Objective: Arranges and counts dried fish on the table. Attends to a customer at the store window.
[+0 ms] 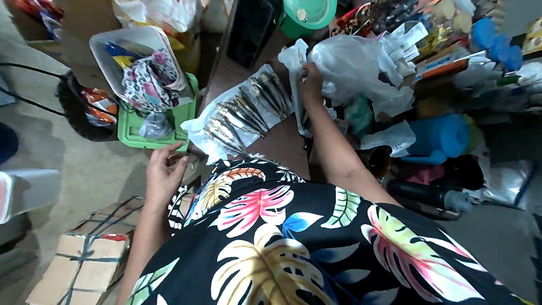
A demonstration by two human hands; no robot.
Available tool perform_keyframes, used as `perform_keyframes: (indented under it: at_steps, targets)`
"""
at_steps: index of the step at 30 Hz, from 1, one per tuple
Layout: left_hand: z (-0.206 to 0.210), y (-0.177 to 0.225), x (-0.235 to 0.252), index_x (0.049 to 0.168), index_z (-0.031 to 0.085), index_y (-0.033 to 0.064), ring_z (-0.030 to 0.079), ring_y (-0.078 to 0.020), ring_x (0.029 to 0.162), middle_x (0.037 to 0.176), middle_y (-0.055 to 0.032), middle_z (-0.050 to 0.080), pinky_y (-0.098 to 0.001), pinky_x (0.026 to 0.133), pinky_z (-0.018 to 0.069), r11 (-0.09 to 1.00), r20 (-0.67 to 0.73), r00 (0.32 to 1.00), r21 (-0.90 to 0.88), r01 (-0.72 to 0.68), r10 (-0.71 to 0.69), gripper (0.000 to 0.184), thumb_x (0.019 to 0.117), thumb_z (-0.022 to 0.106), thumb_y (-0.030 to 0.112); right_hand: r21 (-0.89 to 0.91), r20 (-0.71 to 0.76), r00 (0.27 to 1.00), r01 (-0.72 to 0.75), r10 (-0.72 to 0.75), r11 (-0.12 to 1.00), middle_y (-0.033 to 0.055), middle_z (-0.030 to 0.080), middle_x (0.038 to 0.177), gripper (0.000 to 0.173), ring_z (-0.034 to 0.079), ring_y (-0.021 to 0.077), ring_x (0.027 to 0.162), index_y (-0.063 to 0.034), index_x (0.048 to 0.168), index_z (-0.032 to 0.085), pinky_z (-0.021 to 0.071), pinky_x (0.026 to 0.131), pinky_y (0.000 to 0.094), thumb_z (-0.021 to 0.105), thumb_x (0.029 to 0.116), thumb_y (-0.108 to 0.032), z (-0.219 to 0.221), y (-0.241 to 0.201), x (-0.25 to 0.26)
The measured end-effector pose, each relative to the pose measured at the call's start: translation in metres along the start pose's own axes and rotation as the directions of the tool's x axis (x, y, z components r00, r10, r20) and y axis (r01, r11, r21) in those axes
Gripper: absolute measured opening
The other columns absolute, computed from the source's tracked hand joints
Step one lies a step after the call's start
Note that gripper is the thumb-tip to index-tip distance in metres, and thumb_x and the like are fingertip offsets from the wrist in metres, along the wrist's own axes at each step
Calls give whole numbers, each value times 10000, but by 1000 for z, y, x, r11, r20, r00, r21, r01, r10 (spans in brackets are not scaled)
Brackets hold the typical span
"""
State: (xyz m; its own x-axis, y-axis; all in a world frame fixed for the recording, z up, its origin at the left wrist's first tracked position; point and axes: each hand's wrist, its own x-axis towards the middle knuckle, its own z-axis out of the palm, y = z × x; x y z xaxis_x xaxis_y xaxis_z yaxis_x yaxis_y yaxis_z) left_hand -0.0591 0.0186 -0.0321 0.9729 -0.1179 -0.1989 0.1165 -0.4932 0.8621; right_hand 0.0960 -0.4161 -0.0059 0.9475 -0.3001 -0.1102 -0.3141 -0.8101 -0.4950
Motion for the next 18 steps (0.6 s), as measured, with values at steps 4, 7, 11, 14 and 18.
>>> perform_keyframes:
  at_steps: [4, 7, 11, 14, 18]
  targets:
    - [-2, -1, -2, 1398, 554, 14, 640, -265, 1132, 1393, -230, 525, -422, 956, 546, 1000, -22, 1000, -3, -2, 2, 425, 997, 619, 141, -65, 205, 978, 46, -32, 997, 228, 611, 1370, 369, 597, 356, 1276, 25, 1376, 576, 470, 1099, 487, 497, 1053, -137, 7, 1, 10]
    - [-4, -3, -5, 1432, 520, 32, 633, -286, 1151, 1405, -228, 530, -449, 958, 540, 999, -57, 998, -6, 31, -32, 463, 999, 615, 165, -6, 123, 992, 12, -11, 1000, 205, 610, 1382, 372, 609, 331, 1259, -1, 1383, 586, 484, 1080, 482, 494, 1050, -138, -7, 0, -8]
    - [-6, -11, -8, 1483, 462, 54, 633, -295, 1155, 1435, -224, 526, -465, 965, 531, 996, -70, 993, -24, 90, -92, 513, 1009, 598, 195, 100, -47, 997, -54, 59, 994, 195, 652, 1318, 353, 658, 295, 1173, 1, 1345, 614, 524, 1029, 455, 466, 1058, -143, -37, 30, -50]
    - [-5, -12, -7, 1504, 437, 67, 634, -287, 1135, 1441, -215, 521, -451, 943, 536, 992, -69, 990, -33, 124, -126, 522, 1017, 583, 183, 98, -93, 985, -135, 144, 986, 209, 664, 1277, 343, 668, 308, 1142, 7, 1337, 609, 534, 1008, 475, 468, 1055, -126, -58, 61, -80]
    - [-4, -5, 1, 1511, 416, 45, 636, -291, 1125, 1429, -230, 528, -451, 941, 535, 997, -38, 996, 3, 76, -76, 535, 1020, 571, 191, -13, -6, 991, -137, 137, 991, 213, 663, 1306, 332, 652, 345, 1199, 14, 1319, 634, 499, 1059, 518, 465, 1049, -78, -60, 82, -114]
